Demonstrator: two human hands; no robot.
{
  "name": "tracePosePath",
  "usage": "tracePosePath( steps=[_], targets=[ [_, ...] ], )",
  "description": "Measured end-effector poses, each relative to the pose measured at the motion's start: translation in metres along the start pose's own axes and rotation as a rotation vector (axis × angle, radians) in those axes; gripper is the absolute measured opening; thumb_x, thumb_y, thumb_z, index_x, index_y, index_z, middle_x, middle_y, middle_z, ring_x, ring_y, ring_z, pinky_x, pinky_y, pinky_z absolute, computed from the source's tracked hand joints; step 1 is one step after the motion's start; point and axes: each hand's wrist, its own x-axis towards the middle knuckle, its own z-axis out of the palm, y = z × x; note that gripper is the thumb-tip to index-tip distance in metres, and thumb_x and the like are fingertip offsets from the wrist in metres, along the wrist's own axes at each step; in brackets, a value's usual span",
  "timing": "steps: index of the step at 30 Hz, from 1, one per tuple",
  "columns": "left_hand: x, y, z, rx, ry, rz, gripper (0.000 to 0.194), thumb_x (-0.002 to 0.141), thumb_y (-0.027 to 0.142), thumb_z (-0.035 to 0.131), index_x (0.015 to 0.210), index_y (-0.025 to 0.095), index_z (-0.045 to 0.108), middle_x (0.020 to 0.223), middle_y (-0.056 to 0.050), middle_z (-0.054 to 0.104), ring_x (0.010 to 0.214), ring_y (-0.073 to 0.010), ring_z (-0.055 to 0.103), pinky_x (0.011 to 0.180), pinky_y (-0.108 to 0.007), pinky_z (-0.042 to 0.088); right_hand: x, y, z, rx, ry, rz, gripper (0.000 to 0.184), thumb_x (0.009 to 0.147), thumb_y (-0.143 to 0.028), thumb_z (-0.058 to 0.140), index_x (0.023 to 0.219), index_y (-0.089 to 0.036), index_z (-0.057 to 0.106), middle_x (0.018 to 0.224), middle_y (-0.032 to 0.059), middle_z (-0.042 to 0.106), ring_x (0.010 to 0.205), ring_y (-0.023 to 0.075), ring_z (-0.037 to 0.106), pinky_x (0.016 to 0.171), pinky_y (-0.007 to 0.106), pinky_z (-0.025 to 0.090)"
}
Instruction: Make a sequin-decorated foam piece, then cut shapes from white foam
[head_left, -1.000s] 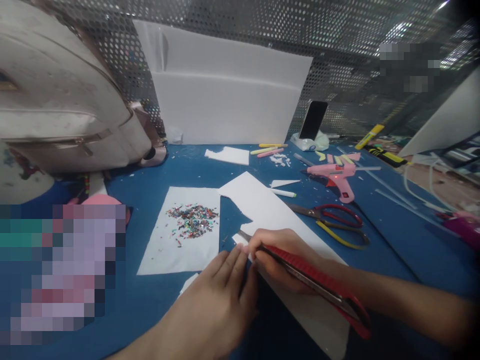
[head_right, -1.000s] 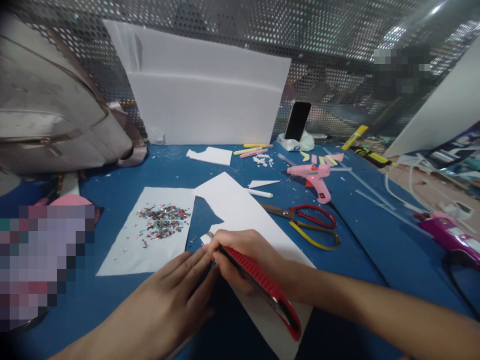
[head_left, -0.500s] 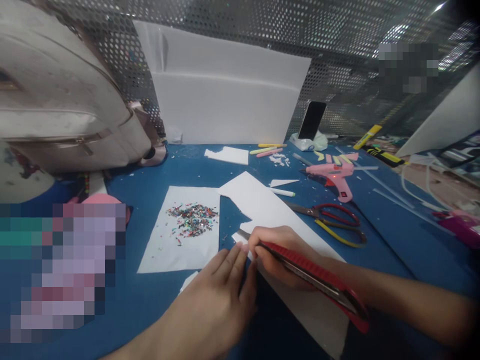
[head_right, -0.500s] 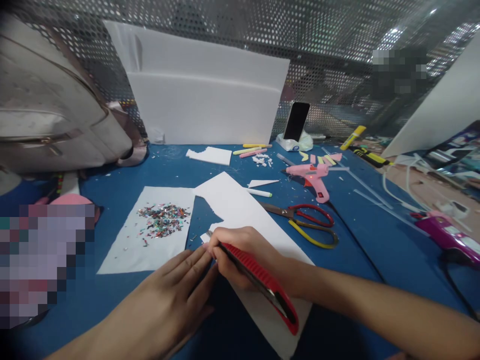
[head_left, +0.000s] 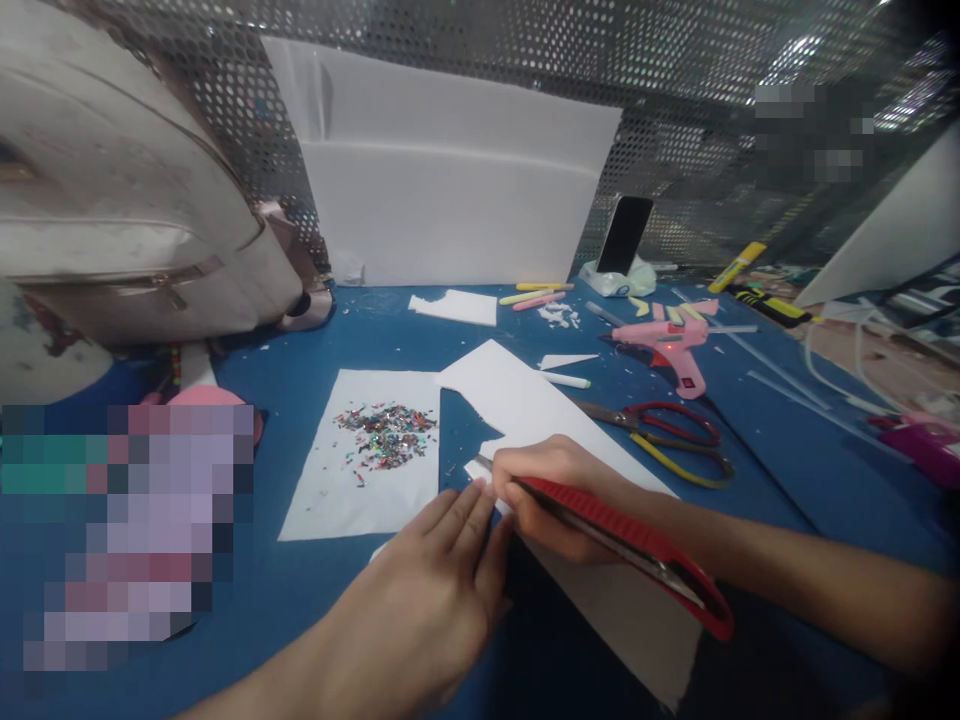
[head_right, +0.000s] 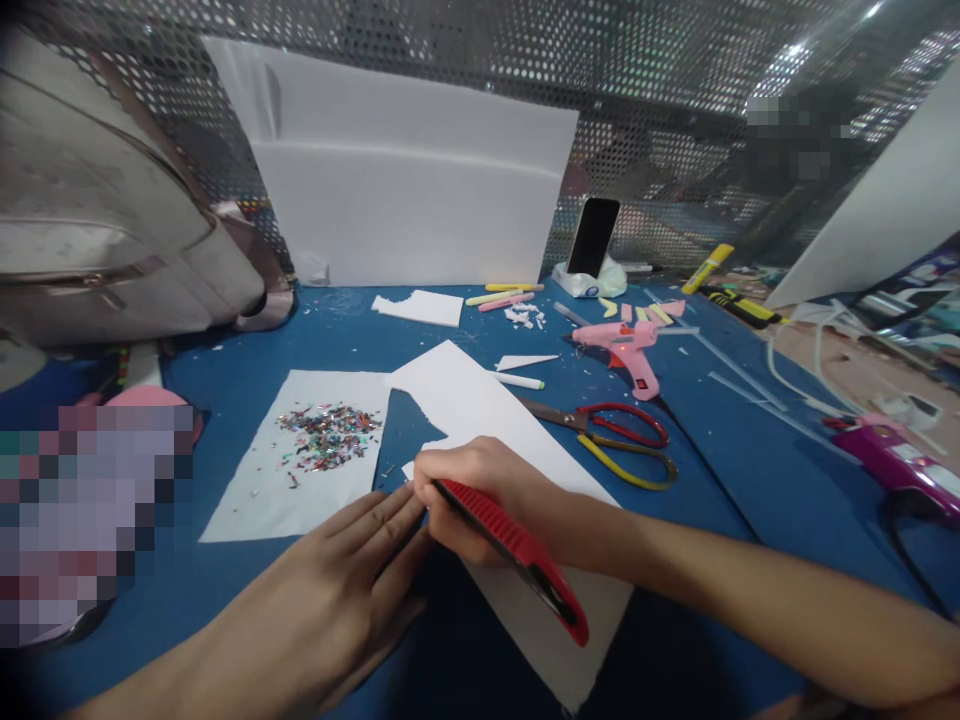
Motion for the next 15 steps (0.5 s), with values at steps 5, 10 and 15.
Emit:
tracePosePath(
  steps=[5, 10, 15],
  targets=[
    [-0.0004, 0.0025, 0.006, 0.037, 0.053, -0.018, 0.037, 0.09, 0.027, 0.053, 0.113, 0.001, 0.064, 0.119, -0.023, 0.065, 0.112, -0.0341, 0.062, 0.092, -0.043, 0.054, 0.0006, -0.0007, -0.001, -0.002, -0.001, -0.002, 0.017, 0.088, -0.015, 0.042, 0.072, -0.019, 0.037, 0.062, -0.005, 0.041, 0.054, 0.0071, 0.035, 0.054, 0.021, 0.028],
    [-0.0013, 0.0036, 0.0091, 0.039, 0.077, -0.035, 0.035, 0.089, 0.025, 0.054, 0.111, 0.002, 0.065, 0.118, -0.021, 0.066, 0.111, -0.0339, 0.062, 0.092, -0.043, 0.054, 0.0001, -0.0025, 0.0, 0.0, -0.015, 0.029, 0.017, 0.086, -0.013, 0.042, 0.071, -0.019, 0.035, 0.061, -0.0051, 0.041, 0.053, 0.007, 0.036, 0.053, 0.021, 0.028],
    [-0.0006, 0.0038, 0.0101, 0.03, 0.09, -0.05, 0.035, 0.088, 0.028, 0.055, 0.11, 0.003, 0.066, 0.117, -0.021, 0.066, 0.11, -0.0337, 0.063, 0.091, -0.043, 0.055, -0.0025, -0.0044, 0.0009, -0.014, 0.003, 0.017, 0.018, 0.084, -0.012, 0.043, 0.07, -0.019, 0.034, 0.061, -0.0053, 0.041, 0.053, 0.0066, 0.036, 0.053, 0.021, 0.027]
  ],
)
